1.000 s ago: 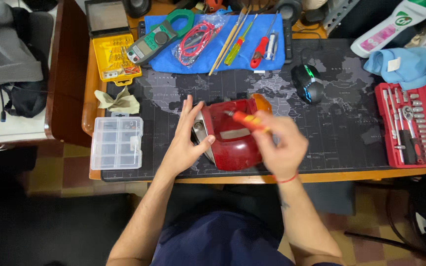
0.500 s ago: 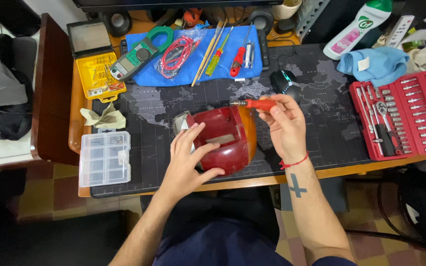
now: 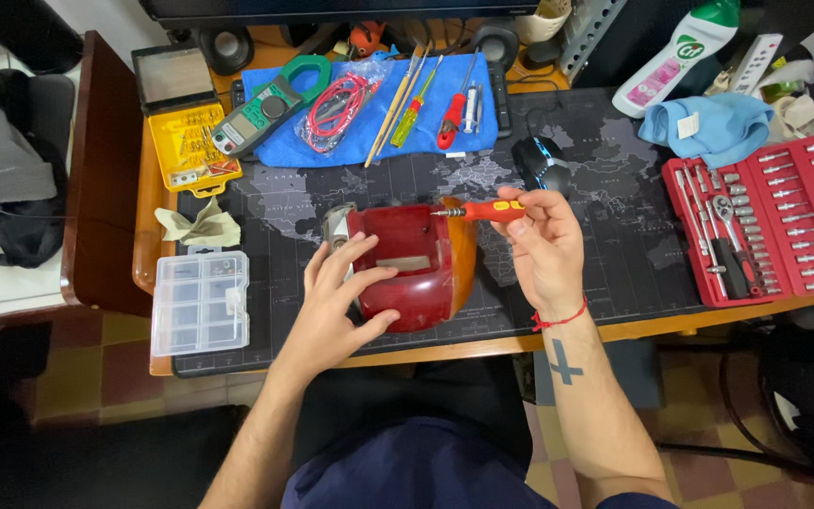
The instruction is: The person uses a red-handled screwdriver to pry and separate a red and orange plastic housing on a workbench. They then pick small screws from a compartmentalized parts box and place them into the housing, followed by reassembling the two halves of the housing.
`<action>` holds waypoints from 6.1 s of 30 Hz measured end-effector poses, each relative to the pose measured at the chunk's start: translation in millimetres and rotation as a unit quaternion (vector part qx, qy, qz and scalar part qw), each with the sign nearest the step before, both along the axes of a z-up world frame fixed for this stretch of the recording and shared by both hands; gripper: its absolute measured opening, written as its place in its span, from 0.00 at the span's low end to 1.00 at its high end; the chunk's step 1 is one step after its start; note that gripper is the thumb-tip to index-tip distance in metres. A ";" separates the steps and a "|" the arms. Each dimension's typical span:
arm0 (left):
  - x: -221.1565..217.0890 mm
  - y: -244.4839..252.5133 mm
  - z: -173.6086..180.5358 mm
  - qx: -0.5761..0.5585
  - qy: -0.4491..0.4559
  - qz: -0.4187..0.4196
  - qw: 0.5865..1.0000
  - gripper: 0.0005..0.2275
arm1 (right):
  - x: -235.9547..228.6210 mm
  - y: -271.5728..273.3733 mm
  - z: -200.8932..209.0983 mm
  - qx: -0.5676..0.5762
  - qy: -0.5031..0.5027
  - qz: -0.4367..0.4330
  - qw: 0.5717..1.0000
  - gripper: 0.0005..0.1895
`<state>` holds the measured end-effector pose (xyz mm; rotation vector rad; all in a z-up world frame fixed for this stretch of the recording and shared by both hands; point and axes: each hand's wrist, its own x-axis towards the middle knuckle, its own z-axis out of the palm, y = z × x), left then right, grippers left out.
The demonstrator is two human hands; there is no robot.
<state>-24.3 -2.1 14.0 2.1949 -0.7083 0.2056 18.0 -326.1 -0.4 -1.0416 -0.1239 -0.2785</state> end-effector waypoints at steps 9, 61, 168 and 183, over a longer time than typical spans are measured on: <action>2.3 4.7 1.5 -0.057 0.015 -0.013 0.998 0.22 | -1.3 5.5 6.6 -0.007 0.003 -0.005 1.000 0.17; 7.8 14.1 -15.7 -0.109 0.001 -0.007 0.994 0.17 | 164.8 7.4 0.7 -0.798 -0.325 -0.120 0.493 0.18; 29.0 26.7 -35.1 -0.084 0.094 0.026 0.992 0.57 | -54.2 112.6 4.8 -0.359 -0.494 -0.107 0.784 0.10; 27.4 25.7 -35.8 -0.083 0.078 0.027 0.993 0.57 | -49.9 109.9 -12.7 -0.393 -0.527 -0.160 0.736 0.10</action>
